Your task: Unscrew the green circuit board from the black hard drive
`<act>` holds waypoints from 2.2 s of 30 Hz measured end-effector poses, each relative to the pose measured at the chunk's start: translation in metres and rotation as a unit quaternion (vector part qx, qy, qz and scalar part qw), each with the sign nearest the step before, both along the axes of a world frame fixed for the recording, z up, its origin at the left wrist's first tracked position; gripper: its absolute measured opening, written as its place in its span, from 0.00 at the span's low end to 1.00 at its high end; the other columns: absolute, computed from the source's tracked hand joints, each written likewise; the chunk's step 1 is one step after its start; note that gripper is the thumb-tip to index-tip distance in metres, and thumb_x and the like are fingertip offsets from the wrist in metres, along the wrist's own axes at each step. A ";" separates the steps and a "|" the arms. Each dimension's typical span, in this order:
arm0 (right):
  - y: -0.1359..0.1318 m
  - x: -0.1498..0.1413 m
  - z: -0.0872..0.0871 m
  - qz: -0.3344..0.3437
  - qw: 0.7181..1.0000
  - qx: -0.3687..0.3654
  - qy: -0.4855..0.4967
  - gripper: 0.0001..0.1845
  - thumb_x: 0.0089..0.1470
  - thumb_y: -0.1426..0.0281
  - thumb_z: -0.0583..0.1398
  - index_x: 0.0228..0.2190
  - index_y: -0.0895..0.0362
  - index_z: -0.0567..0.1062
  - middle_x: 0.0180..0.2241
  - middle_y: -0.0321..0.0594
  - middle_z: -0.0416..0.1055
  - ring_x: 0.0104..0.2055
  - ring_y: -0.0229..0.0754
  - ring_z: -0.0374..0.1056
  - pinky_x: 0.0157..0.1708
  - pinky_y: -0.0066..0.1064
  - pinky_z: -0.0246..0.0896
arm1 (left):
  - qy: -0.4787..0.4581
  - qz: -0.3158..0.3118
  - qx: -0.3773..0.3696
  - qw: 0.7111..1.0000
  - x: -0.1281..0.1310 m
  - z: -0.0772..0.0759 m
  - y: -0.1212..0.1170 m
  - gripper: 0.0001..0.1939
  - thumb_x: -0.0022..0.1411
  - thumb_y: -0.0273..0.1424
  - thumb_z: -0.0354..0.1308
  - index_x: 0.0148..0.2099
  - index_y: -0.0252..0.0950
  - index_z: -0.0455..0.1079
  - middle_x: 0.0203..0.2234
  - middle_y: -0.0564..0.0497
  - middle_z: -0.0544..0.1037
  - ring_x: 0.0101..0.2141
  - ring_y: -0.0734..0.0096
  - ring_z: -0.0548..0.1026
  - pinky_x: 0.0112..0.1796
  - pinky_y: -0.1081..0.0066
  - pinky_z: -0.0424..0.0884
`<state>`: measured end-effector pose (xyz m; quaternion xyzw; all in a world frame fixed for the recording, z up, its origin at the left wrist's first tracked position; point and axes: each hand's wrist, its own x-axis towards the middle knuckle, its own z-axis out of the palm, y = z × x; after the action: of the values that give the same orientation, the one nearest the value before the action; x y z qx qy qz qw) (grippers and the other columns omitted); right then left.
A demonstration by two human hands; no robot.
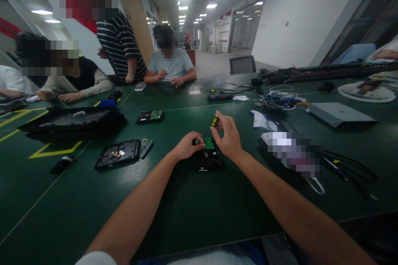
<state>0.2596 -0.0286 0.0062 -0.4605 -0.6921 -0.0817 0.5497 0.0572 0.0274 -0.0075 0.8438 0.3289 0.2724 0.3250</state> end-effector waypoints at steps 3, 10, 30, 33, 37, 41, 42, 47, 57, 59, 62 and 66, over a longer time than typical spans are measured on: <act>0.000 0.000 -0.001 -0.004 1.000 0.006 -0.006 0.30 0.67 0.68 0.54 0.67 0.51 0.56 0.53 0.50 0.67 0.45 0.47 0.71 0.48 0.46 0.76 | -0.002 -0.004 -0.001 1.000 0.000 0.000 0.000 0.03 0.60 0.30 0.67 0.35 0.37 0.76 0.48 0.45 0.77 0.51 0.58 0.75 0.58 0.56 0.67; 0.001 0.000 -0.001 0.003 1.000 0.009 0.013 0.32 0.65 0.67 0.58 0.67 0.49 0.57 0.51 0.48 0.66 0.41 0.44 0.71 0.41 0.43 0.78 | -0.005 0.004 -0.010 1.000 0.001 0.001 -0.001 0.04 0.59 0.29 0.67 0.35 0.37 0.75 0.48 0.45 0.77 0.50 0.60 0.75 0.57 0.57 0.67; 0.001 0.000 -0.002 -0.002 1.000 0.013 0.012 0.33 0.65 0.67 0.58 0.67 0.49 0.56 0.50 0.48 0.66 0.40 0.45 0.71 0.42 0.44 0.78 | -0.006 0.006 -0.012 1.000 0.001 -0.001 0.000 0.04 0.59 0.30 0.67 0.35 0.38 0.75 0.48 0.45 0.77 0.50 0.59 0.75 0.57 0.56 0.67; 0.001 0.000 -0.001 0.007 1.000 0.005 0.008 0.33 0.65 0.69 0.55 0.68 0.50 0.54 0.51 0.49 0.67 0.42 0.45 0.71 0.45 0.45 0.77 | -0.009 0.003 -0.011 1.000 0.001 0.000 -0.001 0.04 0.59 0.30 0.68 0.35 0.38 0.75 0.48 0.45 0.78 0.50 0.60 0.75 0.58 0.56 0.67; 0.001 0.000 -0.001 -0.006 1.000 0.005 0.010 0.32 0.65 0.67 0.57 0.67 0.49 0.57 0.50 0.47 0.67 0.42 0.46 0.71 0.42 0.44 0.78 | -0.007 0.003 -0.012 1.000 0.001 0.001 -0.001 0.04 0.59 0.30 0.67 0.35 0.38 0.75 0.48 0.45 0.78 0.51 0.60 0.75 0.58 0.56 0.67; 0.000 0.000 -0.001 -0.007 1.000 0.003 0.005 0.32 0.65 0.67 0.56 0.68 0.49 0.56 0.51 0.48 0.67 0.43 0.46 0.71 0.43 0.45 0.78 | -0.007 0.003 -0.009 1.000 0.001 0.000 0.000 0.03 0.59 0.29 0.67 0.35 0.38 0.75 0.48 0.45 0.78 0.51 0.60 0.75 0.58 0.56 0.67; 0.000 0.000 -0.001 -0.005 1.000 0.005 0.002 0.32 0.66 0.68 0.55 0.68 0.49 0.55 0.52 0.49 0.67 0.44 0.46 0.71 0.44 0.45 0.77 | -0.008 0.001 -0.007 1.000 0.001 0.000 0.000 0.04 0.59 0.29 0.67 0.35 0.37 0.75 0.48 0.45 0.78 0.51 0.60 0.75 0.58 0.57 0.67; 0.000 0.001 -0.002 -0.008 1.000 0.004 0.009 0.31 0.65 0.67 0.57 0.67 0.49 0.58 0.50 0.47 0.67 0.39 0.44 0.71 0.41 0.44 0.78 | -0.010 0.000 -0.009 1.000 0.001 -0.001 0.000 0.04 0.59 0.30 0.67 0.35 0.37 0.76 0.47 0.45 0.78 0.51 0.59 0.75 0.58 0.57 0.67; 0.002 0.000 -0.003 0.036 0.999 0.021 0.020 0.34 0.65 0.72 0.54 0.69 0.51 0.53 0.58 0.52 0.61 0.58 0.50 0.65 0.50 0.46 0.77 | -0.013 -0.002 -0.007 1.000 0.001 -0.001 0.000 0.04 0.59 0.29 0.68 0.35 0.37 0.75 0.47 0.45 0.78 0.50 0.59 0.75 0.56 0.57 0.67; 0.002 0.000 -0.003 0.035 0.999 0.025 0.023 0.33 0.65 0.71 0.55 0.68 0.50 0.55 0.56 0.51 0.62 0.56 0.50 0.66 0.49 0.46 0.78 | -0.007 0.001 -0.008 1.000 0.001 -0.001 0.000 0.04 0.60 0.29 0.67 0.35 0.37 0.75 0.48 0.45 0.77 0.50 0.59 0.75 0.57 0.57 0.67; 0.002 0.000 -0.002 0.024 0.999 0.045 0.020 0.32 0.64 0.69 0.59 0.67 0.49 0.59 0.53 0.49 0.63 0.52 0.49 0.67 0.45 0.44 0.79 | -0.001 0.004 -0.009 1.000 0.002 -0.001 0.000 0.04 0.60 0.29 0.67 0.35 0.37 0.75 0.48 0.45 0.78 0.51 0.60 0.75 0.58 0.57 0.67; 0.001 0.000 -0.001 0.032 0.998 0.046 0.018 0.33 0.64 0.72 0.56 0.68 0.49 0.57 0.55 0.50 0.61 0.55 0.50 0.65 0.46 0.44 0.79 | -0.004 0.001 -0.006 1.000 0.002 -0.001 0.000 0.04 0.60 0.29 0.68 0.35 0.37 0.75 0.48 0.45 0.78 0.51 0.59 0.75 0.58 0.57 0.67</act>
<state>0.2593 -0.0278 0.0051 -0.4140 -0.6919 -0.0874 0.5850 0.0588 0.0276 -0.0086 0.8403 0.3298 0.2744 0.3314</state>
